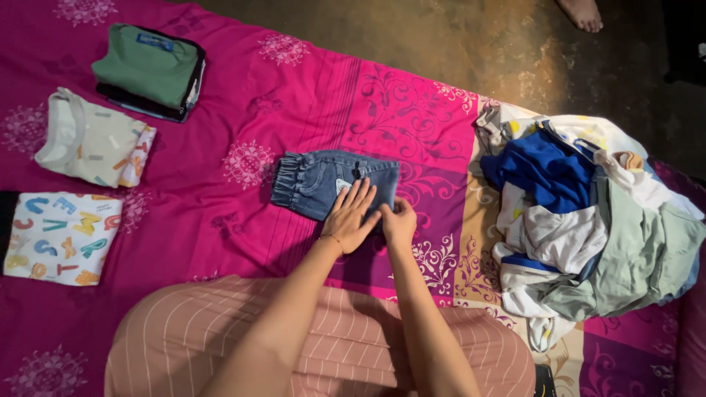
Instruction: Folding various laundry items and organizing them into stacks on a bed.
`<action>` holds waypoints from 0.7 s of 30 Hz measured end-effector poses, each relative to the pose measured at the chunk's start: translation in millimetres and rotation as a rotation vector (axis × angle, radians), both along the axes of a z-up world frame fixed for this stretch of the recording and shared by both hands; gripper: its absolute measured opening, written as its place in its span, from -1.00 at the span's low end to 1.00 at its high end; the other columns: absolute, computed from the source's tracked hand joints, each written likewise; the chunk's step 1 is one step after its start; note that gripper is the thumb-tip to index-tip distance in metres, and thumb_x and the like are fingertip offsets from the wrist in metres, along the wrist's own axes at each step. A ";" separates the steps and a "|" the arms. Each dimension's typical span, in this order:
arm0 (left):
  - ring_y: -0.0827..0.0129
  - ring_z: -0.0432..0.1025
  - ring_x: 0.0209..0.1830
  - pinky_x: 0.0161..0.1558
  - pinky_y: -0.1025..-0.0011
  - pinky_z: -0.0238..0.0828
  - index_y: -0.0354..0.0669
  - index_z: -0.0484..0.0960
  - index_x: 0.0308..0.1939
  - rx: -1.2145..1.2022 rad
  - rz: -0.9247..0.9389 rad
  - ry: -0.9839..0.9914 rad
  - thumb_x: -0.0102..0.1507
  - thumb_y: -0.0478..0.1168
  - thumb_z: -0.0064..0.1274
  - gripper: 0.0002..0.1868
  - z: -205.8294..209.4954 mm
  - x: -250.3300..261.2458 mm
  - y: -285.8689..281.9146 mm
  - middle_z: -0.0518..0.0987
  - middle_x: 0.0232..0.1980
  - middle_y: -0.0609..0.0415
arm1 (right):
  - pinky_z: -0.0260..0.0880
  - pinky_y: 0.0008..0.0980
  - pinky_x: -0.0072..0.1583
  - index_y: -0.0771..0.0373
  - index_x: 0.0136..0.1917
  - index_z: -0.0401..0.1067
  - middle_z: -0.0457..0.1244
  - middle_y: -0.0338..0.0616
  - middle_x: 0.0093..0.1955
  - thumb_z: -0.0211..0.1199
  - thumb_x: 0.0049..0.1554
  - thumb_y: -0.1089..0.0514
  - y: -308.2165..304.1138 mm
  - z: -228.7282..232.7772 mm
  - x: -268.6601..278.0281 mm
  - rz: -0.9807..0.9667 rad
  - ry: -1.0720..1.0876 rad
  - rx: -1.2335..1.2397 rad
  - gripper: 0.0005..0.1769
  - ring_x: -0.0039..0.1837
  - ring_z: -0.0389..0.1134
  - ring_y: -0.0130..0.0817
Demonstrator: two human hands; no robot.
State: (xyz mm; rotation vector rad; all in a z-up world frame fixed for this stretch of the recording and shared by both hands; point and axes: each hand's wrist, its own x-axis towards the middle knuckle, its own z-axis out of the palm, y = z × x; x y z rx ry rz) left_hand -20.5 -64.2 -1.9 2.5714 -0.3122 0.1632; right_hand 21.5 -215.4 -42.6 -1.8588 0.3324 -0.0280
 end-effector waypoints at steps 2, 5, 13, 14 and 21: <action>0.10 -0.05 0.65 0.54 0.15 -0.28 -0.20 0.18 0.56 -0.313 0.021 0.069 0.44 0.22 -0.37 -0.25 -0.9 6.3 4.1 0.14 0.63 -0.14 | 0.43 -0.52 -0.08 0.41 0.11 0.52 0.42 -0.16 -0.14 0.33 0.03 0.27 13.5 26.7 2.9 0.026 -0.070 0.090 -0.65 -0.14 0.41 -0.53; 0.31 0.34 0.45 0.40 0.36 0.18 -0.14 0.47 0.41 -1.011 0.192 0.379 0.37 0.38 -0.39 -0.17 -24.6 29.8 19.5 0.52 0.39 -0.08 | 0.41 -0.49 -0.09 0.37 0.07 0.54 0.41 -0.14 -0.19 0.35 0.00 0.26 53.3 84.8 -6.1 -0.019 -0.040 -0.018 -0.66 -0.19 0.39 -0.49; 0.33 0.49 -0.16 -0.12 0.33 0.43 -0.35 0.72 -0.08 -0.902 0.345 0.644 0.33 0.30 0.00 -0.32 -7.5 78.0 124.4 0.67 -0.12 -0.01 | 0.42 -0.36 -0.10 0.39 0.07 0.47 0.34 -0.06 -0.20 0.34 0.00 0.28 139.1 130.6 -35.3 0.345 -0.347 -0.123 -0.66 -0.19 0.39 -0.32; 0.34 0.47 -0.21 -0.17 0.30 0.45 -0.39 0.70 -0.10 -0.820 0.326 0.627 0.32 0.18 0.16 -0.42 -25.5 85.1 134.2 0.65 -0.15 0.00 | 0.46 -0.35 -0.07 0.40 0.07 0.42 0.34 -0.07 -0.15 0.34 0.01 0.25 145.5 124.3 -34.5 0.489 -0.424 -0.057 -0.65 -0.14 0.43 -0.30; 0.48 0.57 -0.27 -0.21 0.36 0.51 -0.09 0.72 -0.10 -1.205 0.420 0.574 0.28 -0.03 0.09 -0.73 -17.4 42.2 173.1 0.71 -0.21 0.22 | 0.29 -0.12 0.45 0.17 0.41 0.33 0.28 0.06 0.35 0.20 0.17 0.16 140.0 129.1 -34.9 0.484 -0.452 -0.435 -0.47 0.42 0.28 0.04</action>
